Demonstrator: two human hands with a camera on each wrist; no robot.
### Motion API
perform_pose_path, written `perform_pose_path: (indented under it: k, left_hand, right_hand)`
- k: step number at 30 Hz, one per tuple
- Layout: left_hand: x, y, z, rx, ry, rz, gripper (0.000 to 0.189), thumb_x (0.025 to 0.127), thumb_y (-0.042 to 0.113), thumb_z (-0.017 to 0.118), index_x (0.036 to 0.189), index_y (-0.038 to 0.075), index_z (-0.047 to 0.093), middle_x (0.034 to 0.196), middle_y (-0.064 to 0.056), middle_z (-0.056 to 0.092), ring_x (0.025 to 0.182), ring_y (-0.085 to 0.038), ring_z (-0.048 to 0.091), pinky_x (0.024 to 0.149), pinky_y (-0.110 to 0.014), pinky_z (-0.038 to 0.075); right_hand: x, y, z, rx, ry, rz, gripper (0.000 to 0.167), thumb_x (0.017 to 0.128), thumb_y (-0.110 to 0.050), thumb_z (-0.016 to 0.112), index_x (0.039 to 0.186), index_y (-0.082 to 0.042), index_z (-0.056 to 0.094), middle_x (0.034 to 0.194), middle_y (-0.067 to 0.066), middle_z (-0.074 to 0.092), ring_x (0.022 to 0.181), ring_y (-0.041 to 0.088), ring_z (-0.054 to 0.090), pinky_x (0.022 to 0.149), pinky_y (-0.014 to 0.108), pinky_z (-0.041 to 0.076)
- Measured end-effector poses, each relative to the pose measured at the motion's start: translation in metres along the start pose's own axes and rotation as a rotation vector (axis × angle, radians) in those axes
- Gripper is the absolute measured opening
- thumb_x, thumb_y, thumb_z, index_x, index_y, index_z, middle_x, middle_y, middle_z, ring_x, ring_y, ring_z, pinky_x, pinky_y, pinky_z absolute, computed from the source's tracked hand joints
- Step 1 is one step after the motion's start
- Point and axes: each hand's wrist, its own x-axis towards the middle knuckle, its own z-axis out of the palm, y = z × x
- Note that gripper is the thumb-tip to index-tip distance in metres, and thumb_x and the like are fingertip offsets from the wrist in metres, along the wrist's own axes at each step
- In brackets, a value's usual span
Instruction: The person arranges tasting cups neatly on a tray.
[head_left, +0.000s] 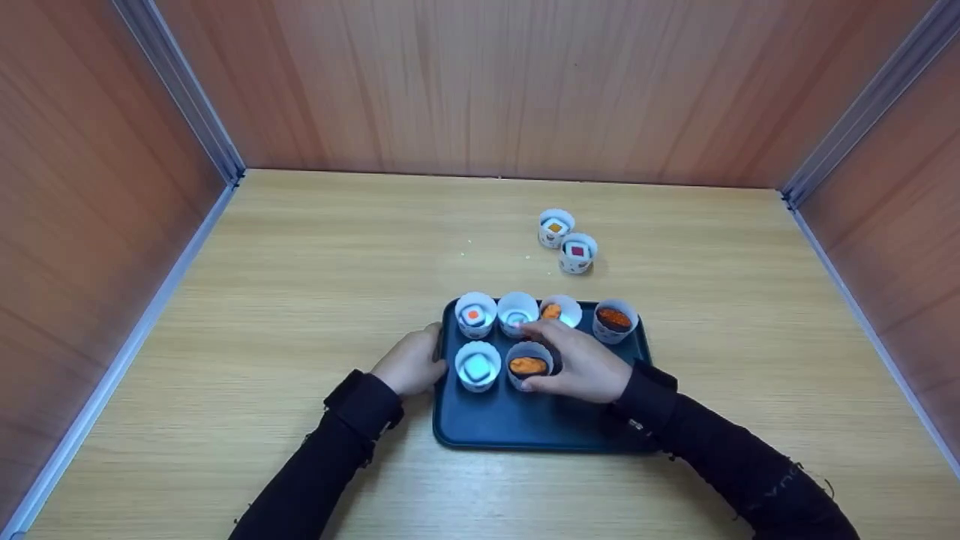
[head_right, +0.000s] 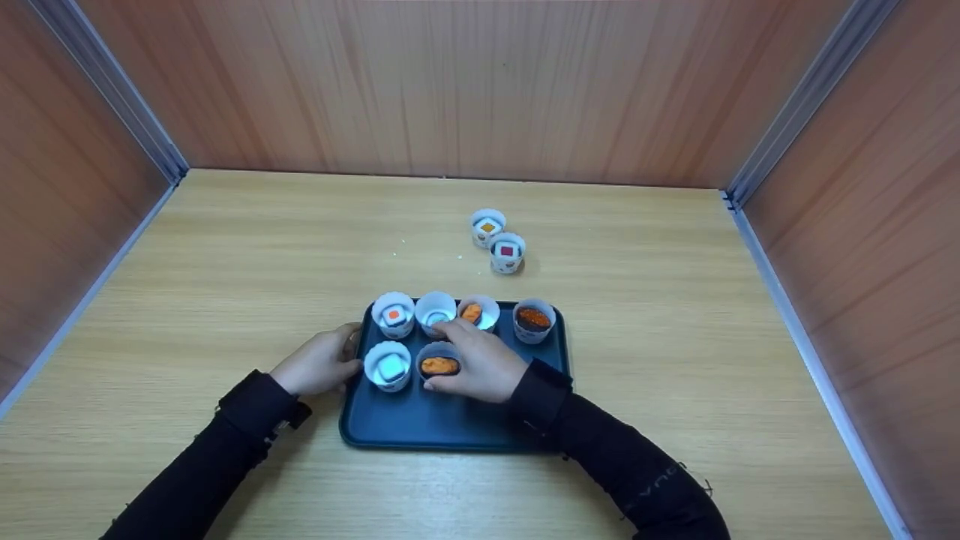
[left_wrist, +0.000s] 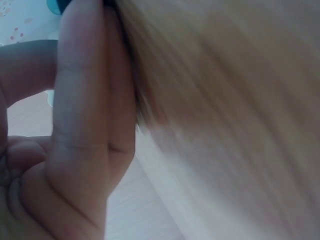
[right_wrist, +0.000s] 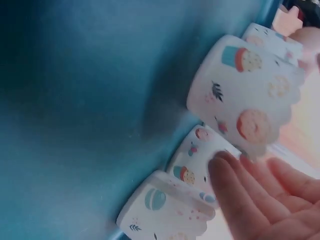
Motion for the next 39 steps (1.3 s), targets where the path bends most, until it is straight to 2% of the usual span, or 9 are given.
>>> perform_pose_path:
  k: [4, 10, 15, 19, 24, 29, 36, 39]
  left_hand:
    - [-0.001, -0.001, 0.0, 0.005, 0.003, -0.001, 0.062, 0.09, 0.005, 0.059, 0.145, -0.01, 0.036, 0.135, -0.027, 0.056, 0.12, -0.025, 0.056, 0.109, -0.045, 0.042]
    - [-0.001, -0.001, 0.0, 0.003, 0.011, -0.002, 0.062, 0.089, 0.005, 0.06, 0.145, -0.009, 0.037, 0.135, -0.026, 0.056, 0.123, -0.026, 0.055, 0.11, -0.045, 0.041]
    - [-0.002, -0.002, 0.0, 0.004, 0.019, -0.001, 0.061, 0.089, 0.005, 0.06, 0.144, -0.009, 0.037, 0.136, -0.027, 0.056, 0.128, -0.029, 0.053, 0.111, -0.045, 0.04]
    - [-0.002, -0.003, -0.001, -0.004, 0.022, 0.0, 0.061, 0.089, 0.005, 0.06, 0.145, -0.009, 0.038, 0.136, -0.026, 0.055, 0.13, -0.03, 0.052, 0.112, -0.045, 0.039]
    - [-0.004, -0.004, -0.002, -0.004, 0.013, -0.006, 0.062, 0.09, 0.005, 0.06, 0.145, -0.009, 0.036, 0.138, -0.026, 0.054, 0.129, -0.028, 0.052, 0.112, -0.045, 0.039]
    - [-0.007, -0.005, -0.003, 0.004, -0.004, -0.015, 0.064, 0.091, 0.006, 0.06, 0.147, -0.009, 0.033, 0.136, -0.026, 0.056, 0.112, -0.026, 0.061, 0.108, -0.043, 0.043]
    - [-0.01, -0.005, -0.003, -0.004, -0.007, -0.01, 0.063, 0.091, 0.006, 0.059, 0.147, -0.008, 0.034, 0.13, -0.024, 0.06, 0.109, -0.026, 0.061, 0.103, -0.041, 0.046]
    - [-0.012, -0.005, -0.003, -0.01, -0.012, -0.01, 0.062, 0.091, 0.005, 0.059, 0.147, -0.007, 0.034, 0.132, -0.023, 0.059, 0.111, -0.025, 0.06, 0.105, -0.042, 0.045]
  right_hand:
    - [-0.004, 0.003, -0.01, 0.113, 0.092, -0.044, 0.085, 0.081, -0.039, 0.079, 0.15, -0.011, 0.038, 0.148, 0.008, 0.047, 0.129, 0.028, 0.052, 0.106, 0.05, 0.045]
    - [-0.006, 0.019, -0.041, 0.245, 0.265, -0.086, 0.092, 0.079, -0.023, 0.082, 0.154, -0.012, 0.03, 0.156, 0.01, 0.038, 0.14, 0.034, 0.04, 0.112, 0.055, 0.036]
    - [-0.004, 0.047, -0.075, 0.227, 0.349, 0.038, 0.095, 0.081, -0.027, 0.081, 0.156, -0.019, 0.024, 0.161, 0.006, 0.026, 0.143, 0.039, 0.032, 0.114, 0.054, 0.033]
    - [0.006, 0.076, -0.099, 0.195, 0.371, 0.127, 0.098, 0.081, -0.036, 0.079, 0.158, -0.02, 0.019, 0.163, 0.006, 0.021, 0.148, 0.037, 0.024, 0.119, 0.054, 0.025]
    - [0.027, 0.108, -0.114, 0.234, 0.333, 0.208, 0.103, 0.081, -0.041, 0.078, 0.158, -0.017, 0.014, 0.165, 0.006, 0.015, 0.151, 0.033, 0.015, 0.121, 0.052, 0.018]
    - [0.046, 0.131, -0.118, 0.226, 0.269, 0.231, 0.105, 0.082, -0.036, 0.078, 0.159, -0.012, 0.01, 0.165, 0.011, 0.012, 0.151, 0.035, 0.014, 0.122, 0.05, 0.017]
    - [0.063, 0.144, -0.116, 0.149, 0.159, 0.35, 0.105, 0.082, -0.038, 0.077, 0.159, -0.015, 0.009, 0.165, 0.012, 0.01, 0.15, 0.039, 0.012, 0.121, 0.053, 0.016]
    - [0.069, 0.144, -0.114, 0.104, 0.103, 0.377, 0.106, 0.08, -0.04, 0.079, 0.159, -0.015, 0.012, 0.165, 0.014, 0.011, 0.151, 0.039, 0.01, 0.121, 0.055, 0.014]
